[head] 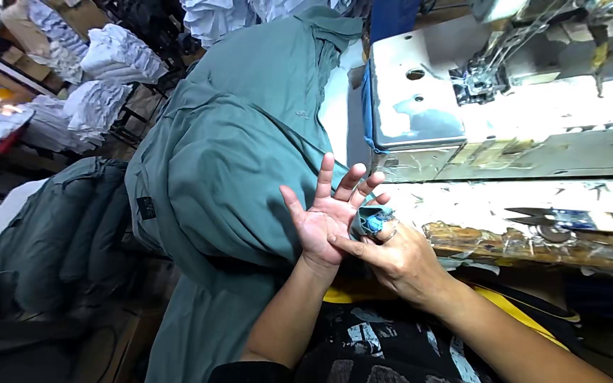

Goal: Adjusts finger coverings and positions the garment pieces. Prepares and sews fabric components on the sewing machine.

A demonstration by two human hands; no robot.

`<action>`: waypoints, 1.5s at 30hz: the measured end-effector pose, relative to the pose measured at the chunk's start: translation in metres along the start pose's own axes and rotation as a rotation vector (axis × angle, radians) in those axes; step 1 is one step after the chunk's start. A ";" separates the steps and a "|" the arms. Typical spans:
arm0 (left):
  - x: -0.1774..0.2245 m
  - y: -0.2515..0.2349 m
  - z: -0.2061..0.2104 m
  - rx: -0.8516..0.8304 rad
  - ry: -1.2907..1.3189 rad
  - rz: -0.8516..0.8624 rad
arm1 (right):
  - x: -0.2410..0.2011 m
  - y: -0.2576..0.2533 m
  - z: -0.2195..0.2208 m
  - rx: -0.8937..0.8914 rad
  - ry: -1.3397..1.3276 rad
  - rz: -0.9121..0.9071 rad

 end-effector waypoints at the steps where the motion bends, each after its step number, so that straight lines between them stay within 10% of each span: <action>1: 0.000 0.000 0.000 0.001 -0.004 -0.001 | 0.000 0.000 0.000 0.003 -0.004 -0.001; 45: -0.003 -0.001 -0.002 0.025 -0.062 -0.013 | 0.003 -0.001 0.000 -0.014 0.018 0.032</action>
Point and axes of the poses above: each hand's wrist, its own y-axis away from the middle knuckle, its own z-axis out of the palm, x = y × z, the point moved 10 cm from there along -y, towards the middle knuckle, and after that the axes turned 8 degrees about x, right-handed, at the moved point
